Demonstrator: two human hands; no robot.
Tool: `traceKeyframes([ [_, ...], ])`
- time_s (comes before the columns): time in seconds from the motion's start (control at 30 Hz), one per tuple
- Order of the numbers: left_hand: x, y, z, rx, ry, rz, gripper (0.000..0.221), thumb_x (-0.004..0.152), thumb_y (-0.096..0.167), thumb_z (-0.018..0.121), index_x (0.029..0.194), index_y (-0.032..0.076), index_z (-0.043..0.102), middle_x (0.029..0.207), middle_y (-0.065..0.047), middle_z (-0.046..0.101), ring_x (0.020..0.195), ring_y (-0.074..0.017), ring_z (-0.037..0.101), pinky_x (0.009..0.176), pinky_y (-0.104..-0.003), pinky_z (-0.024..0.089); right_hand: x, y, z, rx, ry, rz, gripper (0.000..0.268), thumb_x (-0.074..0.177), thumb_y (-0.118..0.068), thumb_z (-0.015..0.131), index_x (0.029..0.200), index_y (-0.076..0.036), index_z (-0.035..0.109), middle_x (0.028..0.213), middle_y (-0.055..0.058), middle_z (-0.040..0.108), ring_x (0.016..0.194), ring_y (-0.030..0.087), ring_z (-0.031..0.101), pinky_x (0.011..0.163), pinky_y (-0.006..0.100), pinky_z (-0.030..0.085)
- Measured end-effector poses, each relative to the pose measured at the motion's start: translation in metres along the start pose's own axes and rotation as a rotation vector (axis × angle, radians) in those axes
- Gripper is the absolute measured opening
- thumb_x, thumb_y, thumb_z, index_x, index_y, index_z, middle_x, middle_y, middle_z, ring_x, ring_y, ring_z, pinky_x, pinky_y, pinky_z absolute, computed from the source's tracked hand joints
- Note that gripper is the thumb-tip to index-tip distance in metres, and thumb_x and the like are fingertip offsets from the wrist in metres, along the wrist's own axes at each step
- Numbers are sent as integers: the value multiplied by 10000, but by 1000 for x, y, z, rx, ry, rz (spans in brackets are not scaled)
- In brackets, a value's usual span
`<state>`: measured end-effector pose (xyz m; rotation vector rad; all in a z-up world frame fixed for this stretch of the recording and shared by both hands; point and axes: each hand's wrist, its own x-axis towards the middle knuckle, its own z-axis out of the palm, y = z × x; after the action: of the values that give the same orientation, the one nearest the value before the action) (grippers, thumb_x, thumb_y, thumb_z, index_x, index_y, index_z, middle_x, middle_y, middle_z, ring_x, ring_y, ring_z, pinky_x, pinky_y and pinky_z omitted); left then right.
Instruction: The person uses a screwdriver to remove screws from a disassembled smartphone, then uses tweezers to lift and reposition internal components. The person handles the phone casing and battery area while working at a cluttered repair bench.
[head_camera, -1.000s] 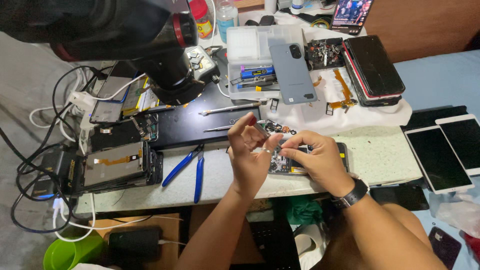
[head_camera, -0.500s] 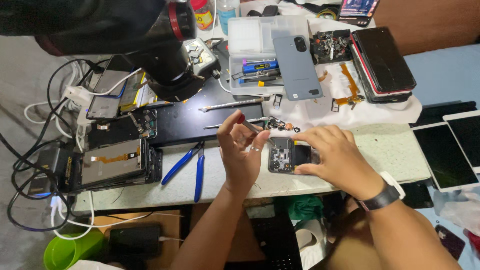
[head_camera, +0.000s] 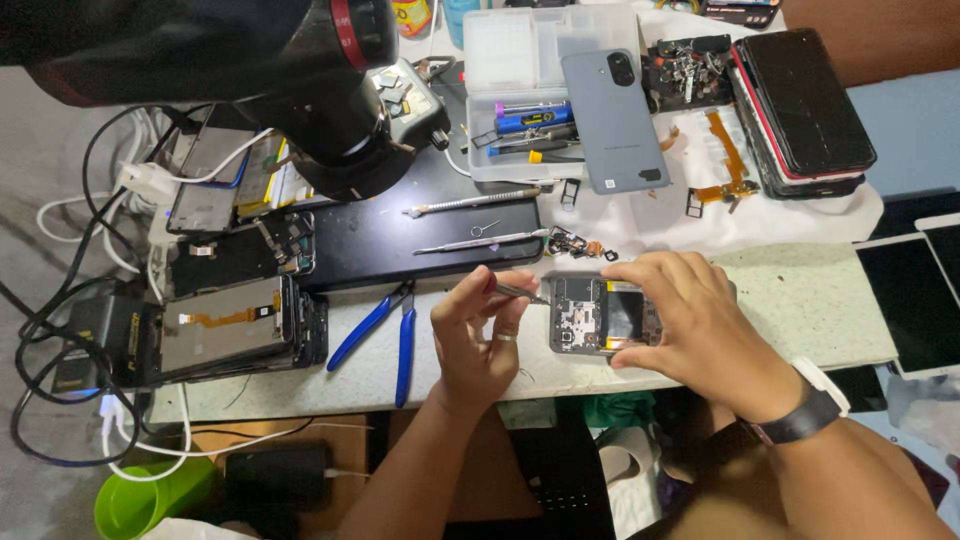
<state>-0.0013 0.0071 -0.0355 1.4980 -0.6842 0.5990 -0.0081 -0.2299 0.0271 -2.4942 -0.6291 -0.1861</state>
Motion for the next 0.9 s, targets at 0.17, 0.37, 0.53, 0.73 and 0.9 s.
traceKeyframes([
  [0.17,-6,-3,-1,-32,10,46,630,1011,-168,591,1497,97,291,1221,-232,653,1127,-275,716,981,-364,642,-2,-4,-1,16,1,-13,885,544,-286,900,1344,-172,541,1233,115,557,1176,362,494,1025,476,379],
  [0.37,-5,-2,-5,19,41,107,624,993,-154,603,1489,99,320,1168,-242,668,1063,-283,718,952,-382,617,0,-7,-1,13,16,-18,913,555,-302,890,1376,-158,516,1236,121,546,1188,365,488,1036,478,373],
  [0.53,-5,2,-6,83,33,133,628,984,-131,635,1472,126,335,1116,-216,699,978,-253,723,826,-318,578,-4,-7,2,-21,36,-23,981,567,-300,883,1440,-150,460,1252,133,527,1189,372,472,1043,499,359],
  [0.73,1,2,-5,-10,-27,177,605,1014,-106,613,1479,111,293,1128,-224,677,1004,-277,724,858,-344,635,-7,-8,4,-55,41,-26,1036,564,-317,880,1479,-155,420,1258,131,519,1189,364,465,1048,501,360],
  [0.9,5,4,-3,37,-11,209,615,1005,-112,609,1469,125,283,1129,-229,666,1011,-289,723,888,-377,637,-7,-7,5,-70,42,-26,1079,564,-337,878,1509,-152,390,1260,131,518,1189,363,463,1053,503,359],
])
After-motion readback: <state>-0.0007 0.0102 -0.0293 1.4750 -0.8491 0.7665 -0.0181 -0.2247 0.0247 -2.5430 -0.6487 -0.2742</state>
